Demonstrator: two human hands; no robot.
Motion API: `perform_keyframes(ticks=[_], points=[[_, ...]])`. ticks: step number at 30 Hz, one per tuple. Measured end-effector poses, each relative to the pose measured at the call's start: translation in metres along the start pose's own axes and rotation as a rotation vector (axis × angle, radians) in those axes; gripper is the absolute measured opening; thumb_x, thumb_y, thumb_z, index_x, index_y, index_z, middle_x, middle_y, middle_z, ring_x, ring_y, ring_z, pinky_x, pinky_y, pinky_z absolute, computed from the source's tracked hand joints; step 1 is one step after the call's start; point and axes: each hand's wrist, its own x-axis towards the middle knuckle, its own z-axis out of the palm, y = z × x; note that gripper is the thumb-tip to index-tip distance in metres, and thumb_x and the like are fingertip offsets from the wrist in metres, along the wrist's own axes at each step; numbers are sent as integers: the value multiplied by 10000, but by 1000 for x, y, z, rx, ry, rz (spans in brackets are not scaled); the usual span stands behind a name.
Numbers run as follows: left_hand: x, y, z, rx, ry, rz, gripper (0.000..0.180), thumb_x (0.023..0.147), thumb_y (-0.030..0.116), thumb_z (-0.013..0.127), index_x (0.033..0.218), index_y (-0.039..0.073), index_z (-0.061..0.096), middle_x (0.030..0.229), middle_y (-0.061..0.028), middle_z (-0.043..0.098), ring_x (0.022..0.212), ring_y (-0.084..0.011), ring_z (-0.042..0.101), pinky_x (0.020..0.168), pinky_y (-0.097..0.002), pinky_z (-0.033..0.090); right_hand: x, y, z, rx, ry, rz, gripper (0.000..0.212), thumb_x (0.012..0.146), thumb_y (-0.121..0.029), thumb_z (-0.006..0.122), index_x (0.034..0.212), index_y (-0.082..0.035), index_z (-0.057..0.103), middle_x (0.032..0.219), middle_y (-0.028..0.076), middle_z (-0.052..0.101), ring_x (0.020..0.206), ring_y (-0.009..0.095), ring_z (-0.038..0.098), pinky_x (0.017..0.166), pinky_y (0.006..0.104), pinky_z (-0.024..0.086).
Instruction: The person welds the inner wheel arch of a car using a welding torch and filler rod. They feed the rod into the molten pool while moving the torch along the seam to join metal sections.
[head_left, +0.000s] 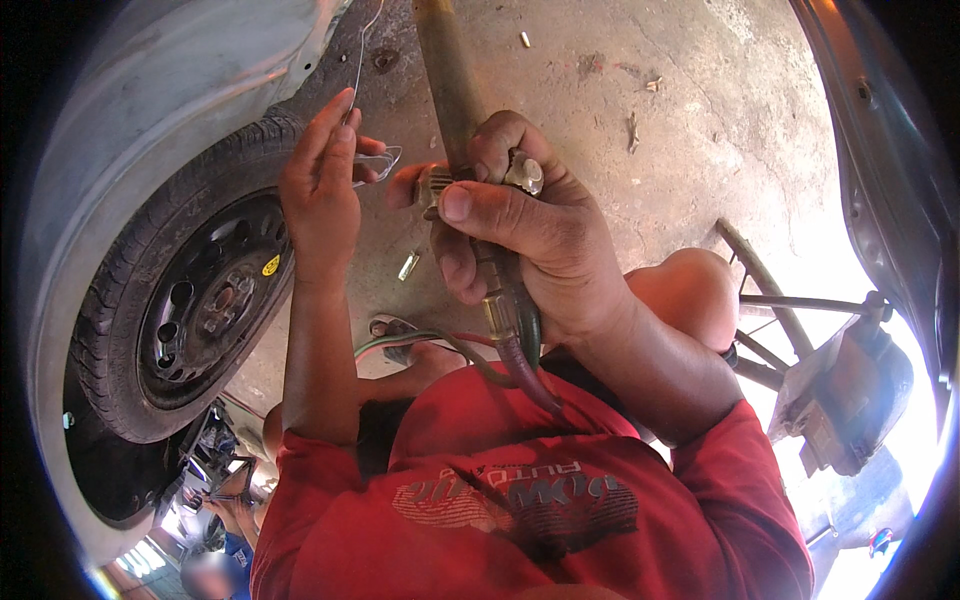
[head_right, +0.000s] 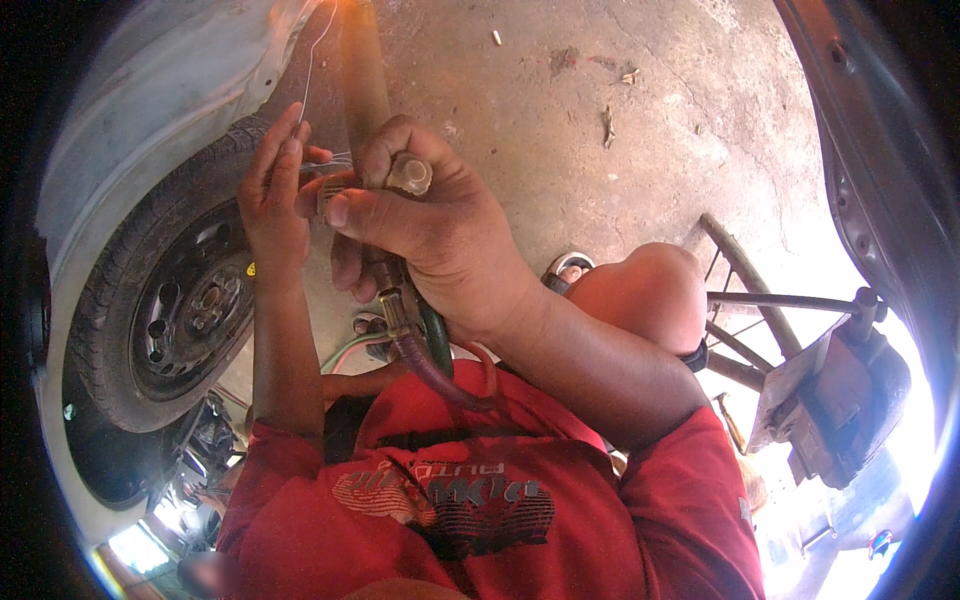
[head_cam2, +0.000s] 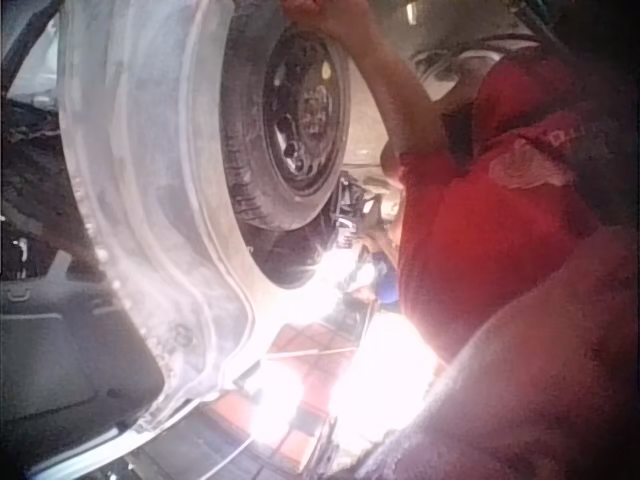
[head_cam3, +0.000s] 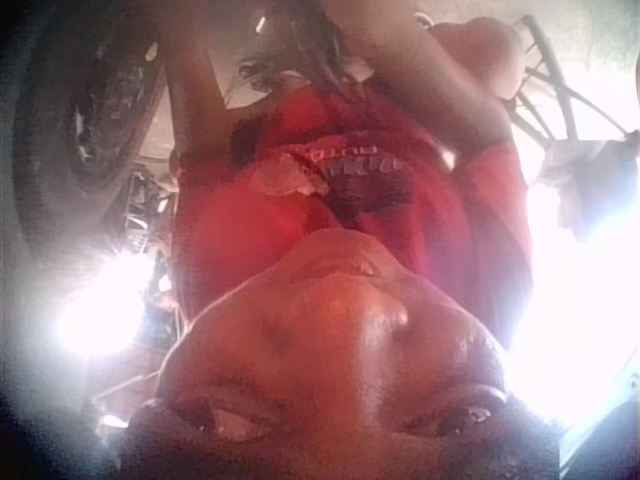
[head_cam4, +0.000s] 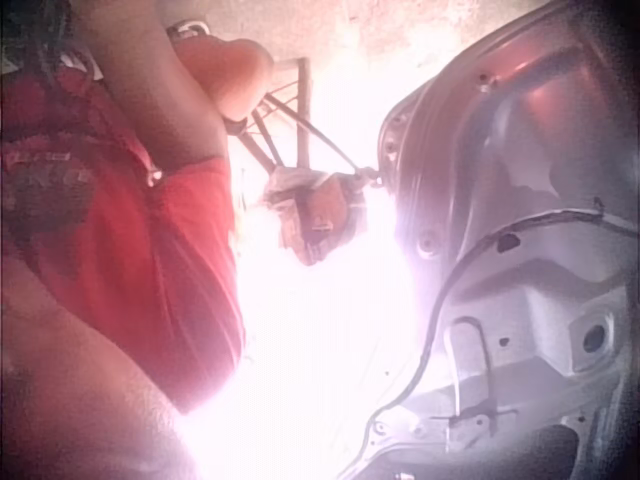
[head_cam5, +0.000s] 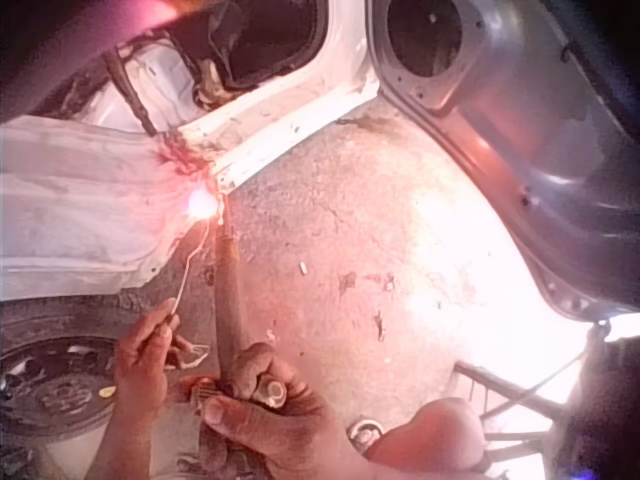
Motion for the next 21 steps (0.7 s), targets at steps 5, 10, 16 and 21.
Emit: perform_keyframes(ticks=[5, 10, 16, 21], points=[[1, 3, 1, -1, -2, -12, 346, 1082, 147, 502, 1385, 49, 636, 1202, -88, 707, 918, -127, 700, 670, -258, 550, 0, 0, -1, -13, -3, -4, 225, 975, -30, 672, 1004, -107, 463, 980, 150, 724, 627, 185, 690, 516, 280, 548], [2, 0, 2, -11, -1, -13, 347, 1080, 141, 501, 1387, 51, 635, 1184, -89, 708, 919, -129, 701, 666, -257, 550, 0, 0, -1, -14, -12, -2, 231, 975, -37, 677, 1007, -107, 459, 1002, 162, 729, 627, 184, 690, 517, 283, 549], [2, -1, 3, -1, 1, 5, 349, 1078, 137, 503, 1389, 41, 630, 1186, -95, 706, 908, -133, 704, 662, -257, 550, 0, 0, -2, -16, -4, -4, 220, 978, -33, 667, 1013, -108, 463, 1038, 175, 731, 629, 181, 687, 521, 287, 546], [2, -1, 3, -21, -1, 6, 347, 1075, 132, 509, 1386, 37, 631, 1181, -95, 707, 905, -132, 704, 659, -256, 549, -1, 0, -1, -2, -12, -2, 210, 981, -32, 659, 1014, -109, 467, 1053, 175, 729, 633, 176, 684, 528, 283, 547]])
